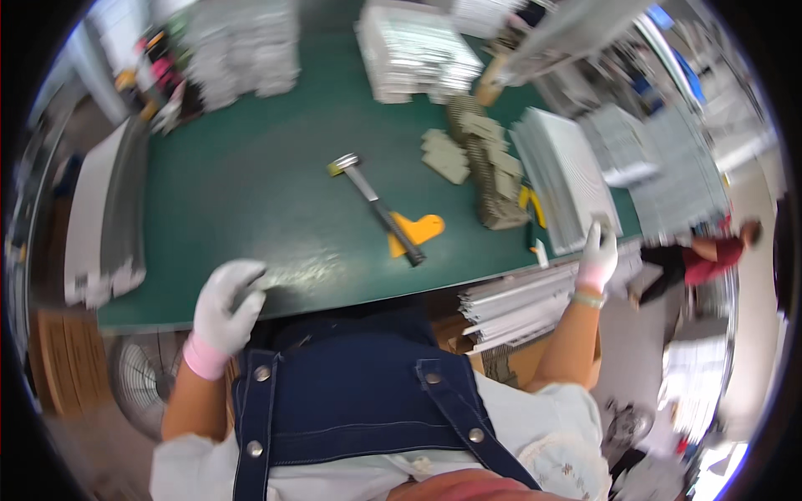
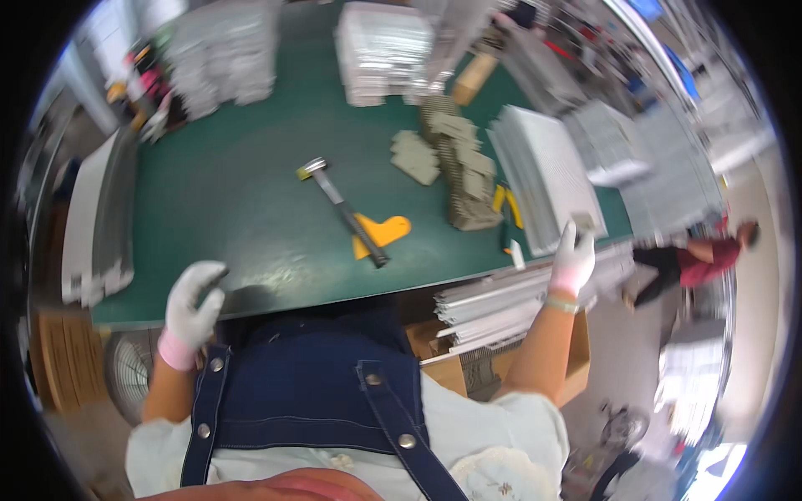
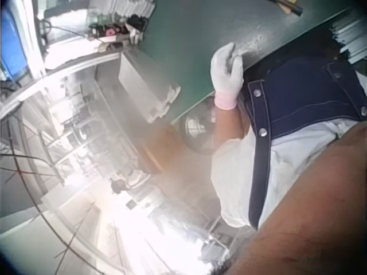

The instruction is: The person assembles air filter units at a factory workstation. They place a mesh sheet on a table, position a plastic frame over it, and use a hammer to secure the components. The person then picks up the assembled unit and places it on a stack of finished products.

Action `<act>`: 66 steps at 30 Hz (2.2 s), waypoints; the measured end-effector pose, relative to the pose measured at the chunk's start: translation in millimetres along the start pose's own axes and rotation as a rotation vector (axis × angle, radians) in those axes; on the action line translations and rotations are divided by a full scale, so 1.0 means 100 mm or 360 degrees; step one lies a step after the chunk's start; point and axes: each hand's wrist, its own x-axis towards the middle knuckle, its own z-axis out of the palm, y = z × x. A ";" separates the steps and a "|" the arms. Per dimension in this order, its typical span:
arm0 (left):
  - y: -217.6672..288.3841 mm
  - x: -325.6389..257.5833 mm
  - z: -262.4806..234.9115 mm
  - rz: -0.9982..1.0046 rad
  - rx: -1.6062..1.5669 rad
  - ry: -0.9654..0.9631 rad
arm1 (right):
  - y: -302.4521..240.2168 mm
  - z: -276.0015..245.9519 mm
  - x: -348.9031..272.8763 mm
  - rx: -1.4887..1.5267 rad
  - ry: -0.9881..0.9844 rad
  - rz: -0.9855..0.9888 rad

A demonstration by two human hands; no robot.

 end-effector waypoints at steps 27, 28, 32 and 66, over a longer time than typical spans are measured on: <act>-1.89 -1.00 -3.47 -0.1373 0.1238 0.0355 | -2.44 1.12 -2.09 -0.0395 -0.1013 -0.1004; -1.83 -0.91 -3.42 -0.1477 0.1168 0.0241 | -2.47 1.13 -2.07 -0.0483 -0.1027 -0.0966; -1.58 -0.62 -3.55 -0.1665 0.1368 0.0244 | -2.20 1.24 -1.89 -0.0109 -0.0824 -0.0966; -0.41 -0.03 -1.30 -0.0585 0.2015 0.0800 | -3.30 1.28 -2.25 0.1713 -0.2518 0.1128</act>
